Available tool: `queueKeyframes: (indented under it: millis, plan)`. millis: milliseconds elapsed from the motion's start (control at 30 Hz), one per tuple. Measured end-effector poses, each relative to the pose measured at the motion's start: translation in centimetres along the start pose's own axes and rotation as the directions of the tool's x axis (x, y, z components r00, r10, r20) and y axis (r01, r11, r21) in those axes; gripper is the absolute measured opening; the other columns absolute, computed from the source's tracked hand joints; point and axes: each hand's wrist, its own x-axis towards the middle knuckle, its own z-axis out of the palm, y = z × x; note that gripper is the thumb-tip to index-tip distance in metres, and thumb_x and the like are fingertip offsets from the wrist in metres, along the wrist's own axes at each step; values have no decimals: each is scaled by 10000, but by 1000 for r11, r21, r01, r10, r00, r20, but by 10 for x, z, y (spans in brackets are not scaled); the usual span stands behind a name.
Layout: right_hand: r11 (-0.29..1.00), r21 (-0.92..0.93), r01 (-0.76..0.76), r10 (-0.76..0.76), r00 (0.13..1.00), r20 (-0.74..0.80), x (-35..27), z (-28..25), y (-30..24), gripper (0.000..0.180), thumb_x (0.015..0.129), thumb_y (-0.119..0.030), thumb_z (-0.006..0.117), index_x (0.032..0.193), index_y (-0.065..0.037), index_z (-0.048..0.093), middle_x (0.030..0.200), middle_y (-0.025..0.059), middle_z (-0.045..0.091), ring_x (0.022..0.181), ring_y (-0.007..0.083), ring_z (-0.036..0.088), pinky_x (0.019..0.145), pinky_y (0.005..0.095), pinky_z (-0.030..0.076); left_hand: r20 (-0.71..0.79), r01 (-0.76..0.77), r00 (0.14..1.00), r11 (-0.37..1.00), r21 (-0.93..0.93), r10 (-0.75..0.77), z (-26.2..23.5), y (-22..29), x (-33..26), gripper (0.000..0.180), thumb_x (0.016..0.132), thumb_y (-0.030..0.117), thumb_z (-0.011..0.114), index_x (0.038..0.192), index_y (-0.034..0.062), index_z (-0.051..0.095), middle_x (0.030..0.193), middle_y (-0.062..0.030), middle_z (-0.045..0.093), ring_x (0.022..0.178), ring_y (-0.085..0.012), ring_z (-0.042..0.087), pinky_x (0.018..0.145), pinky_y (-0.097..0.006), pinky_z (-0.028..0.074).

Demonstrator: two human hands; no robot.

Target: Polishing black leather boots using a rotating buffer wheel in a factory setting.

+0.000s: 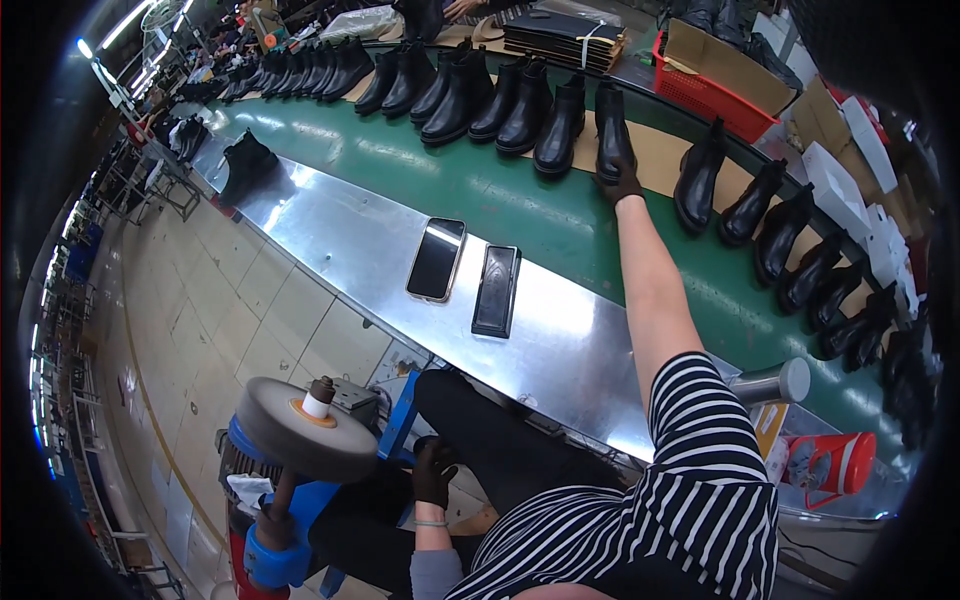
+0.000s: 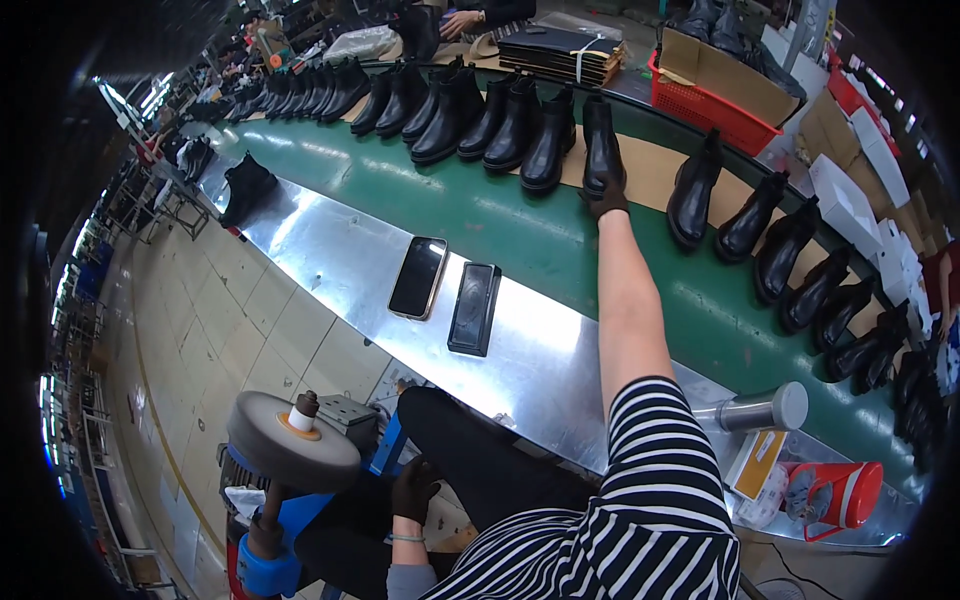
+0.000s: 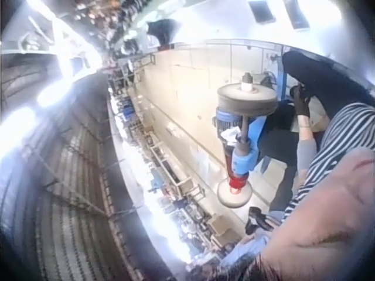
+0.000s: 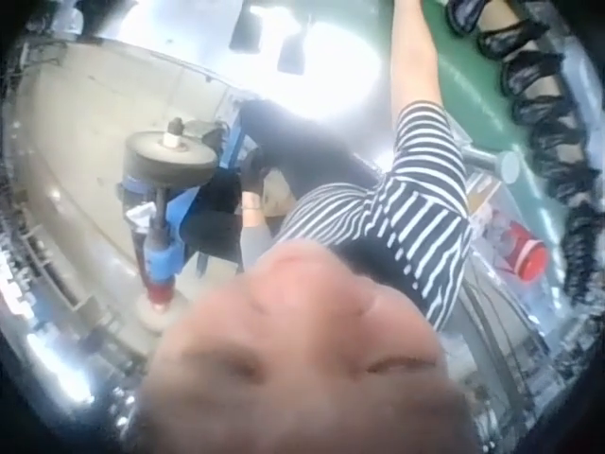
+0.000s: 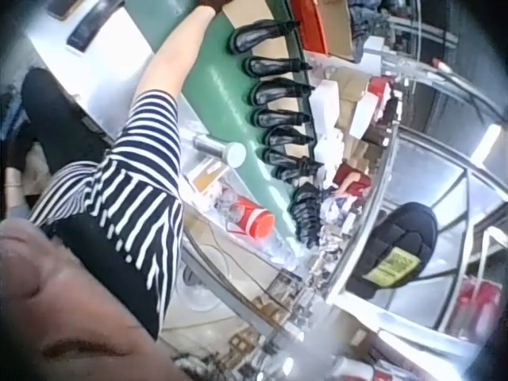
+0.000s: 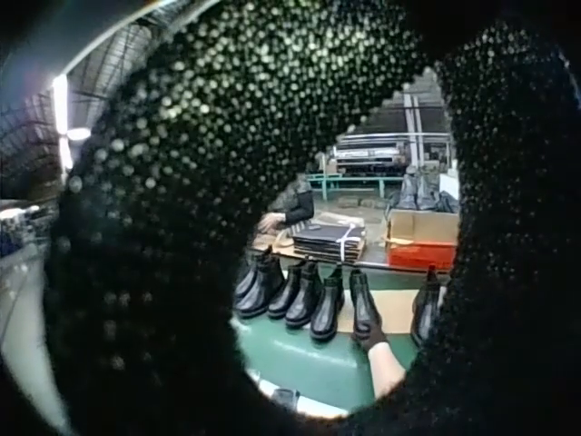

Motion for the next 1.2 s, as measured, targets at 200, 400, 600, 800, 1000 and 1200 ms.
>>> queueKeyframes:
  millis: [200, 400, 600, 800, 1000, 1200]
  plan:
    - [969, 246, 1, -26, 995, 97, -113, -33, -33, 448, 780, -40, 669, 1167, 68, 471, 1141, 216, 567, 979, 378, 636, 769, 553, 610, 70, -17, 997, 996, -83, 23, 10, 32, -16, 408, 967, 320, 505, 1264, 45, 549, 1075, -121, 657, 970, -255, 648, 776, -347, 505]
    - [992, 92, 88, -126, 795, 593, -266, -15, -77, 510, 787, -195, 619, 1250, -6, 519, 1143, 155, 626, 905, 243, 662, 660, 371, 562, 156, -154, 971, 975, -158, 179, 2, 65, -22, 392, 969, 316, 519, 1247, 41, 547, 1109, -161, 650, 1002, -268, 640, 799, -362, 512]
    - [902, -431, -25, 378, 528, 760, -356, 70, -23, 383, 778, -145, 669, 1120, 26, 649, 876, 52, 680, 714, 111, 621, 616, 248, 500, 286, -540, 770, 821, -186, 571, 2, 59, -6, 413, 1004, 286, 448, 1321, 29, 508, 1238, -163, 603, 1114, -332, 597, 949, -418, 479]
    - [755, -617, 222, 533, 341, 775, -482, 141, 161, 517, 889, -391, 654, 1248, -25, 594, 1115, 79, 654, 1005, 140, 608, 889, 310, 491, 208, -338, 666, 41, 940, 716, -26, 24, 26, 456, 926, 190, 518, 1339, -2, 488, 1206, -286, 562, 1105, -377, 576, 899, -400, 487]
    - [394, -506, -767, 729, -75, 681, -502, 164, 226, 421, 986, -301, 534, 1321, -47, 548, 1294, 98, 599, 1171, 203, 582, 1063, 351, 427, -151, -555, 814, 828, 80, 561, -58, 20, 53, 480, 926, 208, 516, 1356, -1, 476, 1236, -276, 548, 1123, -373, 563, 918, -406, 473]
    - [338, -598, -727, 752, -173, 636, -536, 183, 270, 555, 989, -471, 474, 1369, -67, 489, 1314, 115, 578, 1179, 240, 570, 1026, 402, 443, 34, -263, 924, 697, -667, 381, -76, 2, 13, 480, 944, 235, 497, 1364, 3, 470, 1264, -258, 540, 1149, -360, 553, 957, -411, 451]
